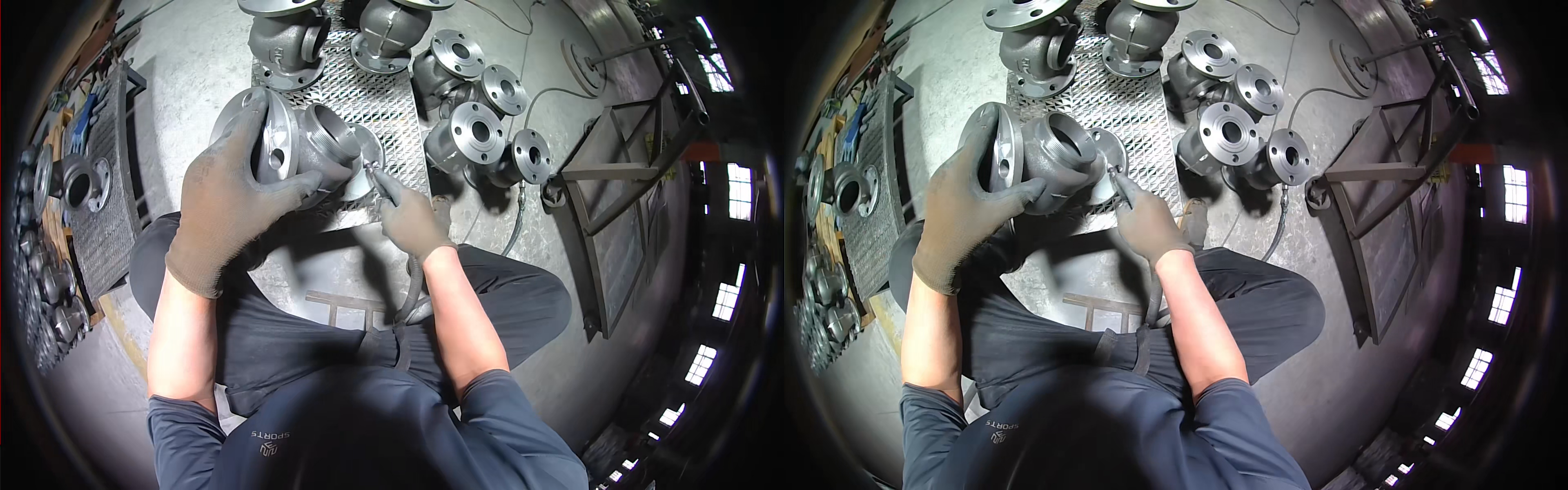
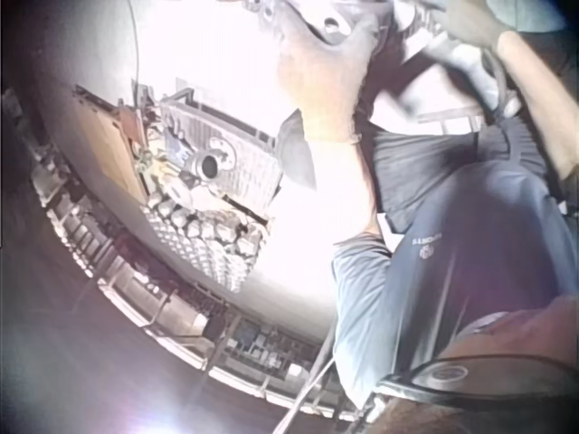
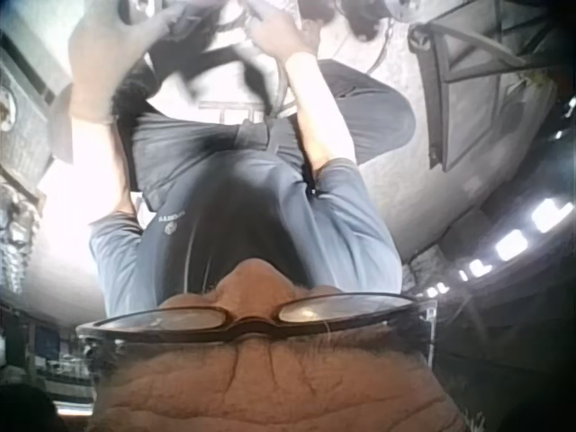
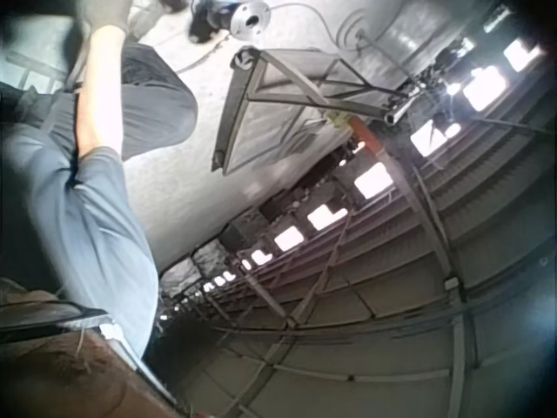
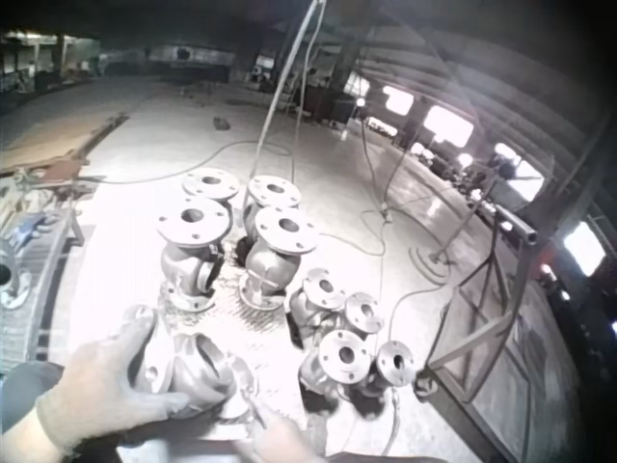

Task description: The person fastens a belt, puts on safety glasses, and grinds metal valve castings using a handheld rotary tool.

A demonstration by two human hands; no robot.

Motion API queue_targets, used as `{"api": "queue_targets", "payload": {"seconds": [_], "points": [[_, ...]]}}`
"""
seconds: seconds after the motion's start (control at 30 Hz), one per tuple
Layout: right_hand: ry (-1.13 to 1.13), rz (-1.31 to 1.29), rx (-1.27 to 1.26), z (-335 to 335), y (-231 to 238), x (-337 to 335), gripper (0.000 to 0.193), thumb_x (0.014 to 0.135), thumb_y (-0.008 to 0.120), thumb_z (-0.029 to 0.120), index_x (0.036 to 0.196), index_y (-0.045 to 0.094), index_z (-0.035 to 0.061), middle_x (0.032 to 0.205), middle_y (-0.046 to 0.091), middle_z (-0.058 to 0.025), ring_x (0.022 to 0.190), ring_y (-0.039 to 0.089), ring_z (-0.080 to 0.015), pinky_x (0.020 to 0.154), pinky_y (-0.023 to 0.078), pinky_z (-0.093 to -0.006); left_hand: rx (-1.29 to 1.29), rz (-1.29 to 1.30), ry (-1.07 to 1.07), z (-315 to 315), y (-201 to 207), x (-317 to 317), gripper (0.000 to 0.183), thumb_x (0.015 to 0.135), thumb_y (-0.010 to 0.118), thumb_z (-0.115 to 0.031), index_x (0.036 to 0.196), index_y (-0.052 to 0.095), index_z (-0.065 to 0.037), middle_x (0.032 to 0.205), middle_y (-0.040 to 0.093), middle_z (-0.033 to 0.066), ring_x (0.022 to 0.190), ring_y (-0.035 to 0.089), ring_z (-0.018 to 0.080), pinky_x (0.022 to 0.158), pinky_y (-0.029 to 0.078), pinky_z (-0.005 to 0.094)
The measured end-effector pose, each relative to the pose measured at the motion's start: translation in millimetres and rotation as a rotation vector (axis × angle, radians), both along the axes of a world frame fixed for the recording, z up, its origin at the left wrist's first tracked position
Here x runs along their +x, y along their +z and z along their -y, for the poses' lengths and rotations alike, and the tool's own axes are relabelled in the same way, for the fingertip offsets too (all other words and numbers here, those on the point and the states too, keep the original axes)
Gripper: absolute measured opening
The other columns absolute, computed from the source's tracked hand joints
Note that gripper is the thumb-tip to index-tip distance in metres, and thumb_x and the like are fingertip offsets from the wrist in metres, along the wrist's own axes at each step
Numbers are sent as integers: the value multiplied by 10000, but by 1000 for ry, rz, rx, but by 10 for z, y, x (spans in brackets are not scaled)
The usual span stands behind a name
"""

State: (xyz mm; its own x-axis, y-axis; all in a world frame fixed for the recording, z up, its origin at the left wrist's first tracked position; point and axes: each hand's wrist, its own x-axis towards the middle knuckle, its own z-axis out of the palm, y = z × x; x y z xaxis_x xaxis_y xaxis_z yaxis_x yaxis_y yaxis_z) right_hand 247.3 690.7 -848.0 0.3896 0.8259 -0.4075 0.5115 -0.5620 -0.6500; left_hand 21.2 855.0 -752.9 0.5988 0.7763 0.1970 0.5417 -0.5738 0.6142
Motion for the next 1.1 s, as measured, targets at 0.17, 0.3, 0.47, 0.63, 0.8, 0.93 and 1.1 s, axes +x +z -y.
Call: {"api": "queue_targets", "payload": {"seconds": [0.17,0.3,0.47,0.63,0.8,0.93,1.1], "points": [[-19,-97,11,28,-192,22,624,978,571,87,1600,616,69,1176,753,-379,1128,742,-526,1043,569,-541,-87,-47,44,37,29,10,1060,759,975,-387,1622,542,49,1472,707,311,1386,708,405,1142,557,448],[-59,-89,-6,-44,-170,50,644,969,571,94,1611,611,76,1218,740,-388,1167,734,-522,1066,562,-533,-46,-9,22,34,9,34,1046,759,976,-398,1609,560,48,1453,716,313,1367,719,405,1135,563,449],[47,11,-36,-65,-94,87,617,974,555,96,1583,626,30,1299,726,-385,1241,719,-507,1110,549,-516,70,-6,15,30,-28,68,1045,772,957,-523,1546,602,83,1383,750,299,1246,770,414,1053,612,449],[8,-48,-33,-147,-21,88,610,972,532,81,1570,639,23,1314,726,-376,1261,716,-499,1128,541,-509,6,4,31,23,-28,61,1037,778,968,-428,1601,568,60,1470,709,311,1357,725,407,1131,566,441],[1,-90,-46,-72,-156,75,614,965,525,64,1567,636,20,1299,721,-392,1243,714,-516,1124,537,-520,13,16,50,3,-11,116,1030,792,967,-447,1592,569,66,1449,728,296,1336,740,399,1122,570,438],[52,-16,98,-77,-261,79,631,962,528,67,1584,629,45,1293,718,-398,1237,714,-517,1116,538,-533,-151,-29,109,-26,108,170,1038,790,969,-456,1590,565,68,1406,754,285,1296,761,393,1098,580,436],[94,-40,-151,-189,264,35,632,956,544,75,1580,637,51,1325,738,-349,1248,724,-492,1124,545,-505,-155,-39,138,-38,48,125,1037,791,969,-464,1590,569,61,1383,764,282,1279,769,389,1084,586,435]]}}
